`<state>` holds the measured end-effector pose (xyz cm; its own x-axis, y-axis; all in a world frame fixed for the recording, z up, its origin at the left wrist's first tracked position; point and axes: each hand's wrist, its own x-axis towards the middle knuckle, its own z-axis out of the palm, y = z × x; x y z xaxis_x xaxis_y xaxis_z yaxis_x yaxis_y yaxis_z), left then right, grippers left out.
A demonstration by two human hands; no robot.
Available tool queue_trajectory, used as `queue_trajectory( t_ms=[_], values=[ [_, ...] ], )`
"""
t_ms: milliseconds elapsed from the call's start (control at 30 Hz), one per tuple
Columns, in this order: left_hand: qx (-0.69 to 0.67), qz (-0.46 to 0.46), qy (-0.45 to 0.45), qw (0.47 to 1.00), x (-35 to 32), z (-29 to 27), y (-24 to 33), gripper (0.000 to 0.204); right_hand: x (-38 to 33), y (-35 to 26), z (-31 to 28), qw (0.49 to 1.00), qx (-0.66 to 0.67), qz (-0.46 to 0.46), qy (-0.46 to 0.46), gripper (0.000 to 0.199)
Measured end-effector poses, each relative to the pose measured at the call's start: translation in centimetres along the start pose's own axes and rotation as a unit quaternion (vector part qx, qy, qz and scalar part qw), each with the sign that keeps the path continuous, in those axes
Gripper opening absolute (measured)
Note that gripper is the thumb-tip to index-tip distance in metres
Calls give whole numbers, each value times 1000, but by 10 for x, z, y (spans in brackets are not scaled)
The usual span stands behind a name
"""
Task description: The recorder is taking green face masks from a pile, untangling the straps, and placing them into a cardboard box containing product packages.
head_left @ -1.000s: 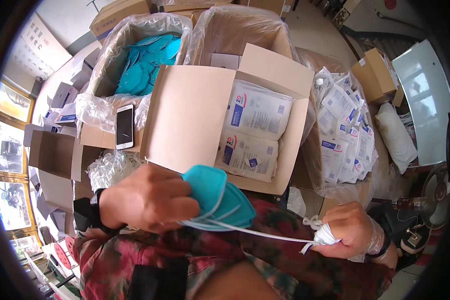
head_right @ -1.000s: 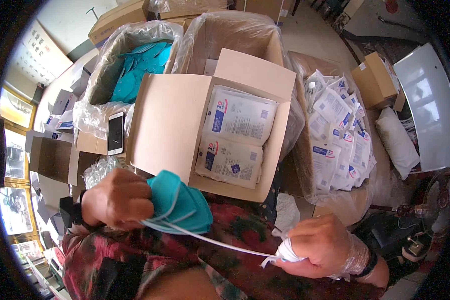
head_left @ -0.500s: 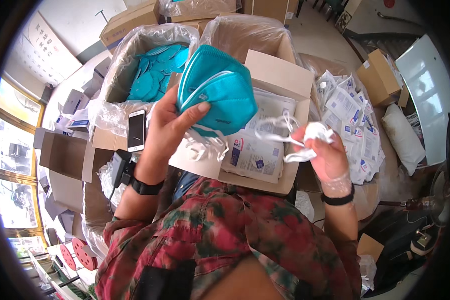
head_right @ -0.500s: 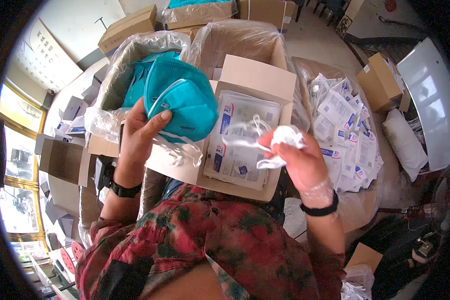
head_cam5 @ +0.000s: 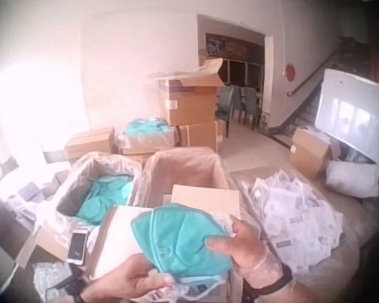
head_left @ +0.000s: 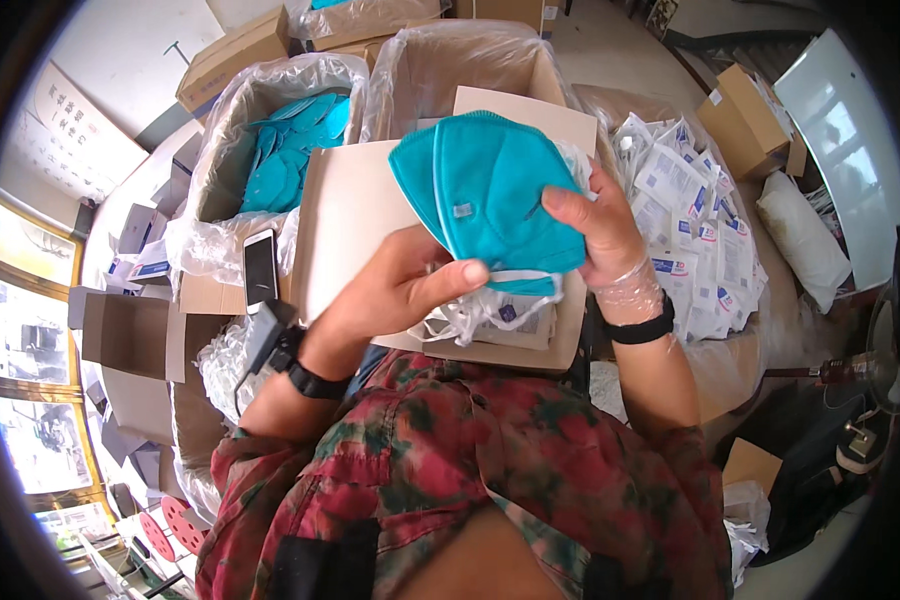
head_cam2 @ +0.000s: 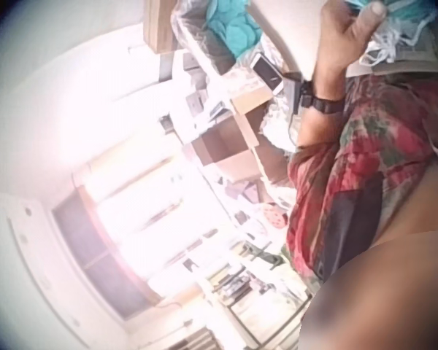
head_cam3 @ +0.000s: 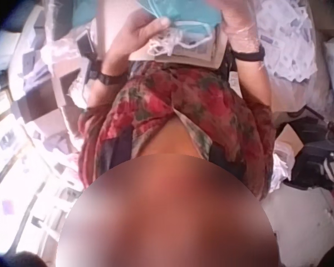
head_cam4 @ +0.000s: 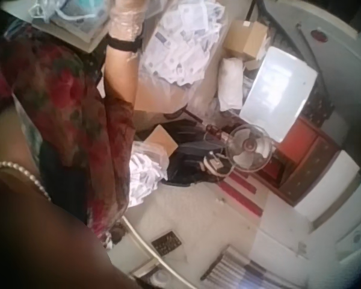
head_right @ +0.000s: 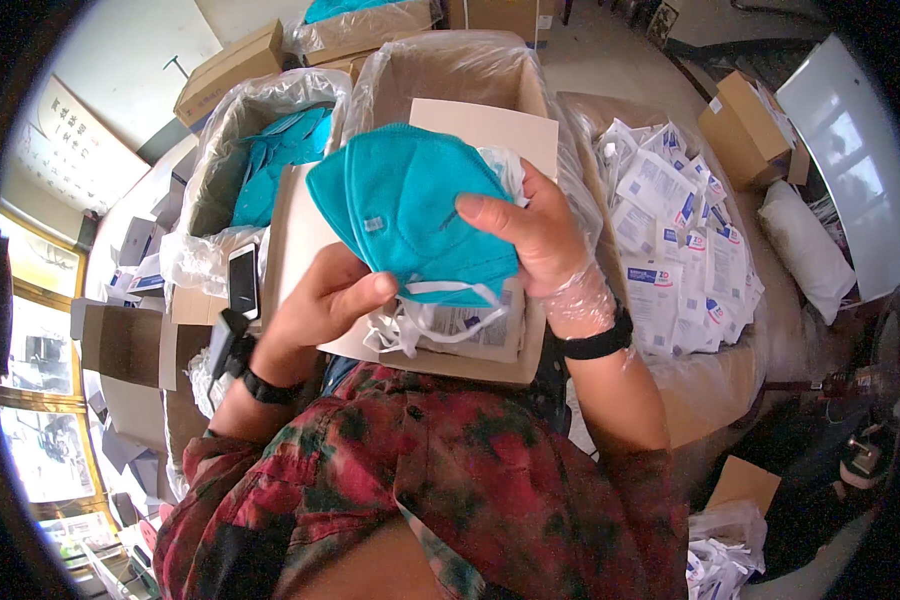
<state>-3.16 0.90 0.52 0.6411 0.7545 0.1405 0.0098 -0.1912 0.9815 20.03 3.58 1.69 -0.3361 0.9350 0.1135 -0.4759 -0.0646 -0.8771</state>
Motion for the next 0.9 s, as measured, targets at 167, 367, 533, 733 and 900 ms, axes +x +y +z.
queue_trajectory(
  t_ms=[167,367,533,733,900],
  values=[
    [503,225,275,788,-5,-22,31,51,3,-7,-20,1000,-4,23,9,57],
    [661,268,170,680,15,4,37,47,6,6,0,997,43,60,-33,49],
    [622,271,164,716,20,-5,44,38,-6,21,3,982,158,99,-15,48],
    [623,223,169,730,20,-16,38,40,-54,84,-31,959,187,214,-11,59],
    [601,191,146,762,12,-14,29,38,-58,45,13,969,-38,173,-174,31]
  ],
)
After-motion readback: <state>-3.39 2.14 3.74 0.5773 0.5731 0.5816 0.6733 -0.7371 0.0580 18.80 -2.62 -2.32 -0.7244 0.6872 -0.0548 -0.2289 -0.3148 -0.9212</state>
